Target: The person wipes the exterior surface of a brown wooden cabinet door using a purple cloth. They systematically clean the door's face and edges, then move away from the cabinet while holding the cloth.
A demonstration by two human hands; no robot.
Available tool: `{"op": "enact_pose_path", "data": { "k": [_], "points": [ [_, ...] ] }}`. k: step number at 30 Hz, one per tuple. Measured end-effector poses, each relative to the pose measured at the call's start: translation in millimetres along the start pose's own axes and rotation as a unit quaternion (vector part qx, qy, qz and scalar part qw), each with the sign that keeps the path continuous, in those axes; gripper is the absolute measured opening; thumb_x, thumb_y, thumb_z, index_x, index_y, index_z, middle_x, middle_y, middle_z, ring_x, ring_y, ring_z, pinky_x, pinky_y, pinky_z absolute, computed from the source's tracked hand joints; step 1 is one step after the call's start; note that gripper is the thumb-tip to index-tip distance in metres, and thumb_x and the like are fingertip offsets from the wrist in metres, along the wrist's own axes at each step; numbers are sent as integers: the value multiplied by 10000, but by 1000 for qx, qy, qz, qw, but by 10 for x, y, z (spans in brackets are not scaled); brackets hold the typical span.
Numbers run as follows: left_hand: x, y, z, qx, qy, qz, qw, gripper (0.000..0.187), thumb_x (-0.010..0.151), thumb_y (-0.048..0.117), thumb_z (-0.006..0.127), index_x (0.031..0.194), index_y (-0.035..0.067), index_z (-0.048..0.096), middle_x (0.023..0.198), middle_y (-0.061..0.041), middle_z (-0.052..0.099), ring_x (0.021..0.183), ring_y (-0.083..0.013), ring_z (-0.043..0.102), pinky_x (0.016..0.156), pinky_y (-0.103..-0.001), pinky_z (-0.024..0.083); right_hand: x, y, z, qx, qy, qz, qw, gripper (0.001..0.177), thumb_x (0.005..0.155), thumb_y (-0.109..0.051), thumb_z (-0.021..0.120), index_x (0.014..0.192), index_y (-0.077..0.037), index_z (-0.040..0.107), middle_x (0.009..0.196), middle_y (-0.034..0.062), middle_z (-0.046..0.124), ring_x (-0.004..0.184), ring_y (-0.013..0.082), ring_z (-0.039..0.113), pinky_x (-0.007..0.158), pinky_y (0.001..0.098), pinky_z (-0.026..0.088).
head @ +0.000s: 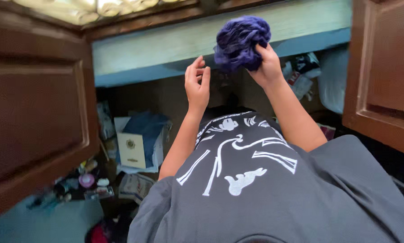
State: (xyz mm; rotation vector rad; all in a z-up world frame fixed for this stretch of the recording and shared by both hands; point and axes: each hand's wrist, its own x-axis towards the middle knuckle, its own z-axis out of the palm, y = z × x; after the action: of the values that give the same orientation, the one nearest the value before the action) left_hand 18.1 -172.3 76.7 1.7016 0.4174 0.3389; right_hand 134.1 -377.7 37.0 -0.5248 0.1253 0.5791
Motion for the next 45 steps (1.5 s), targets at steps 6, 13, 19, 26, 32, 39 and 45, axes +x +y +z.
{"op": "enact_pose_path", "data": {
  "k": [6, 13, 19, 26, 32, 39, 45],
  "points": [
    [-202, 683, -535, -11, 29, 65, 997, 914, 898, 297, 852, 1620, 116, 323, 1506, -90, 489, 1244, -179, 580, 972, -331, 565, 22, 392, 852, 36, -77, 99, 991, 395, 1122, -239, 447, 1468, -61, 512, 1444, 128, 617, 1354, 290, 612, 1219, 476, 472],
    [-345, 816, -1193, -34, 84, 75, 993, 944, 756, 110, 907, 1544, 59, 390, 1159, -47, 556, 975, -116, 581, 774, -226, 551, -57, 955, 1655, 14, -169, 164, 972, 470, 1012, -205, 563, 1452, -54, 495, 1413, 142, 624, 1335, 312, 614, 1212, 493, 457],
    [-619, 413, -1949, -42, 176, 107, 978, 265, 999, -62, 716, 1258, -6, 715, 961, -20, 569, 884, -82, 537, 784, -212, 439, -32, 1242, 2133, -38, -243, 186, 951, 568, 998, -128, 635, 1511, 20, 442, 1380, 160, 613, 1283, 267, 620, 1176, 417, 471],
    [-773, 152, -2505, -327, 364, 6, 872, 191, 1057, 116, 559, 1206, 38, 650, 1080, -30, 671, 975, -99, 616, 907, -271, 486, -8, 1538, 2362, -181, -363, 194, 893, 742, 882, -20, 703, 1555, -38, 393, 1374, 113, 597, 1163, 222, 666, 894, 367, 580],
    [-719, 270, -2743, -392, 397, 19, 829, 203, 1116, 196, 535, 1165, 32, 646, 1012, -19, 677, 941, -139, 635, 864, -322, 510, 322, 1821, 2145, -273, -221, 230, 908, 291, 1049, -79, 620, 1293, 80, 639, 1178, 126, 704, 1042, 183, 686, 930, 287, 549],
    [-581, 594, -2760, -341, 385, 82, 854, 145, 1143, 106, 557, 1084, 14, 652, 967, 0, 638, 896, -90, 589, 836, -288, 479, 745, 1675, 2397, -166, -184, 315, 916, 276, 1062, -193, 612, 1228, 22, 660, 1177, 122, 722, 1083, 226, 714, 1036, 365, 554],
    [-503, 990, -2656, 307, 449, -25, 838, 340, 934, 100, 659, 1266, 38, 618, 970, 51, 681, 797, -45, 591, 795, -255, 504, 962, 1598, 2664, -120, -135, 405, 896, 332, 1093, -303, 586, 1275, -30, 643, 1262, 113, 721, 1195, 255, 703, 1160, 421, 525]
  ]
}}
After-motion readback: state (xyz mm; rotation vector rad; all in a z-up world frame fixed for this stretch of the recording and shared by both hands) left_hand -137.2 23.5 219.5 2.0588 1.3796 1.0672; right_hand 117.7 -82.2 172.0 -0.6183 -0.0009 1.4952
